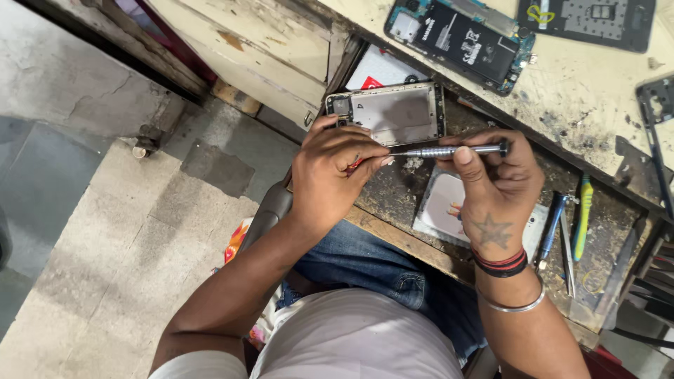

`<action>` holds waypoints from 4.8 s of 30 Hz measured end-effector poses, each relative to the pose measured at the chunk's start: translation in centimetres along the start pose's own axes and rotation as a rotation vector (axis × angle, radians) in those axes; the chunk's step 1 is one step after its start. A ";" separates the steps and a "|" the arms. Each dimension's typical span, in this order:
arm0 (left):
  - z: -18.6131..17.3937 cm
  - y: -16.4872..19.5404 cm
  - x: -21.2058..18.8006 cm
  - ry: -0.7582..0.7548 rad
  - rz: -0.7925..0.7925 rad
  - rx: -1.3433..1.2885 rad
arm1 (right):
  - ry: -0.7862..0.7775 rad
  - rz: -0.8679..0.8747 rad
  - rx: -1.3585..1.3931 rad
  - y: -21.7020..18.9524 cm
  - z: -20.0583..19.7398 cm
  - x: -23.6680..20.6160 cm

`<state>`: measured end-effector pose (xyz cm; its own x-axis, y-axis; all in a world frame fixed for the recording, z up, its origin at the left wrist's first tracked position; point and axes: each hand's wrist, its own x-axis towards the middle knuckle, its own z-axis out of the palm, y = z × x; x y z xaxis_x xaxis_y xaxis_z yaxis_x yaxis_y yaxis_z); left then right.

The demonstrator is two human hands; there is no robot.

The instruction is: The person handles several disassembled smartphones and a new battery on a cluttered workbench. They use a screwdriver to remove screws from a phone chassis and then handle a new battery, peeling off its protective film.

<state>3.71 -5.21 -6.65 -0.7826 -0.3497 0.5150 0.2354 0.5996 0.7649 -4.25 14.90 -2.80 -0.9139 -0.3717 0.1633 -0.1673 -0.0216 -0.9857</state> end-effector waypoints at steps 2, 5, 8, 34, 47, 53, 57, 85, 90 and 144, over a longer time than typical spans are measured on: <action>0.0 0.1 0.1 -0.013 0.018 0.008 | 0.000 -0.012 -0.011 0.0 0.0 0.0; 0.0 0.4 0.2 -0.002 0.009 0.022 | -0.005 -0.027 -0.029 0.0 0.0 0.0; 0.0 0.8 0.4 -0.016 0.007 0.047 | -0.011 -0.018 -0.027 0.1 -0.2 0.0; 2.7 3.0 10.8 -0.240 0.428 0.309 | 0.209 -0.459 -0.353 -6.0 -10.0 9.9; 4.4 1.3 11.3 -0.324 0.369 0.410 | 0.017 -0.610 -0.642 -4.6 -8.5 16.4; 4.4 1.3 11.6 -0.356 0.358 0.430 | 0.011 -0.607 -0.636 -4.6 -8.5 17.4; 4.4 1.2 11.8 -0.341 0.361 0.408 | 0.014 -0.591 -0.563 -3.9 -8.9 17.4; 4.6 1.1 11.9 -0.336 0.347 0.377 | -0.264 -0.545 -0.619 -6.1 -7.3 18.4; 4.5 1.1 11.8 -0.344 0.339 0.380 | -0.151 -0.542 -0.589 -5.9 -6.6 18.6; 4.6 0.9 11.8 -0.264 0.361 0.354 | -0.220 -0.503 -0.582 -6.6 -6.6 18.1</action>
<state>-7.95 -5.45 -1.68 -0.8164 0.0863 0.5710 0.3427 0.8682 0.3588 -22.16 14.39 6.91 -0.5937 -0.6221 0.5104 -0.7618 0.2302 -0.6056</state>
